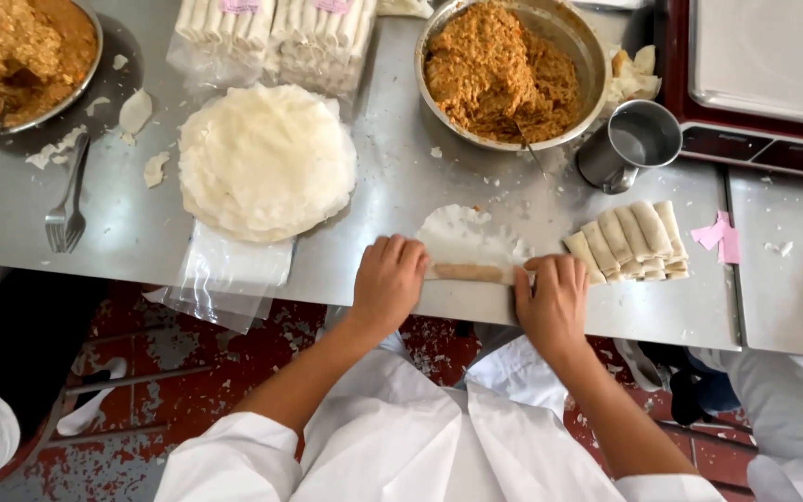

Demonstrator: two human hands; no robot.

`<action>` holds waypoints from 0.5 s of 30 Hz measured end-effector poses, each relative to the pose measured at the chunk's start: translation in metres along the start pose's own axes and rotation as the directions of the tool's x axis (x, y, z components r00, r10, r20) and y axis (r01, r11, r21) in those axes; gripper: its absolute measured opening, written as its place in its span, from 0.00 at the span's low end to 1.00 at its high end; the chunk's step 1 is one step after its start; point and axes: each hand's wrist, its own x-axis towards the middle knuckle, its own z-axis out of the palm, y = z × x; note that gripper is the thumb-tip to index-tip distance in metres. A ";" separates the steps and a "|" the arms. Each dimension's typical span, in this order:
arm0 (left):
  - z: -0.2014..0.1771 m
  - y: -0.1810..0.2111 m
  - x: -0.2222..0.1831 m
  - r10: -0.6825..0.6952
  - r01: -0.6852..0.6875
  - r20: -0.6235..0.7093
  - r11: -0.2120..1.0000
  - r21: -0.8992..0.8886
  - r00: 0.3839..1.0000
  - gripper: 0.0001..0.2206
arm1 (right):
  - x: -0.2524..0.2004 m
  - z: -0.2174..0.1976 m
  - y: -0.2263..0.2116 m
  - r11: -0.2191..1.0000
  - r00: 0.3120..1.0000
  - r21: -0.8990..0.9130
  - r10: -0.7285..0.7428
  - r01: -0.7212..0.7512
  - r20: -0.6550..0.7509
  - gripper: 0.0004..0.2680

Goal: Assembling and rolling food items using wrappers and filling on a production table

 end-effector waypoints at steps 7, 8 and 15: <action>-0.035 0.027 -0.016 0.119 -0.110 0.142 0.991 -0.070 0.983 0.12 | -0.008 -0.040 -0.060 0.970 0.969 0.013 -0.245 0.245 0.042 0.15; -0.032 0.025 -0.013 0.114 -0.113 0.140 0.993 -0.017 0.984 0.11 | -0.009 -0.036 -0.057 0.977 0.976 -0.062 -0.199 0.204 0.085 0.14; -0.030 -0.003 -0.004 -0.001 0.023 0.162 0.991 -0.135 0.987 0.05 | 0.000 -0.024 -0.011 0.985 0.996 -0.166 -0.032 0.046 0.086 0.03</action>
